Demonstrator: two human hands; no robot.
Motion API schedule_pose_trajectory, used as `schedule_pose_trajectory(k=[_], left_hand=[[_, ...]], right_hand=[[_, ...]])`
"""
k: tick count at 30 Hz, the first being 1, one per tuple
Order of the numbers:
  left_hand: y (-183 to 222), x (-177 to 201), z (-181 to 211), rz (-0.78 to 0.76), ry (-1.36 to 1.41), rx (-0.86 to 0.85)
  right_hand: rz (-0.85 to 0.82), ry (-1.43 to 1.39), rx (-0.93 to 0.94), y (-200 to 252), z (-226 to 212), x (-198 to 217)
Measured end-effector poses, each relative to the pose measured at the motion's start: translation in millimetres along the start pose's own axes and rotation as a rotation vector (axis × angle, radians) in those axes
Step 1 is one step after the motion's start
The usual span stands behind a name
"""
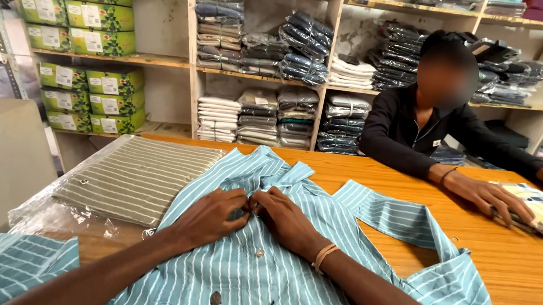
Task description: The person lays a light blue striped shirt flat on a wooden table and fastens each button from the bottom to the top. After buttoning, the person smooths the shirt and folds the sleeves inward.
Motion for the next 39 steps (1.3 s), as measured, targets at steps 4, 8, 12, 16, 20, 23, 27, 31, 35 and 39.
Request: schedule_pose_trajectory(k=[4,8,12,16,20,23,27,31,35,39], left_hand=[[1,-1,2,-0.041,0.029,-0.004],[1,-1,1,-0.056,0.031,0.025],[1,-3,-3,-0.052,0.04,0.009],[1,-2,1,-0.09,0.023,0.046],[-1,-5,-4,-0.098,0.004,0.069],[1,-5,-4,-0.074,0.027,0.049],[0,0,1,-0.037,0.053,0.022],[0,2,2,-0.015,0.06,0.015],[0,0,0,-0.029,0.004,0.026],[1,1,1,-0.028,-0.016,0.025]], right_hand=[[-0.028,-0.055,-0.067,0,4,-2],[-0.009,-0.049,-0.086,-1,5,0],[-0.004,-0.032,-0.071,-2,4,0],[-0.014,-0.025,-0.061,-2,7,-2],[-0.028,-0.036,-0.04,-4,6,0],[-0.05,-0.039,-0.053,-2,1,-2],[-0.059,-0.019,-0.073,-2,8,-6],[-0.048,-0.095,-0.098,-3,11,-4],[-0.032,-0.16,-0.08,-4,7,0],[-0.008,-0.127,-0.048,-1,22,-11]])
Point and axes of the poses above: each hand's wrist, its own y-axis away from the middle knuckle, its own x-axis out of the back of the hand, z = x × y, the point moved 5 cm from there along -y, towards the middle knuckle
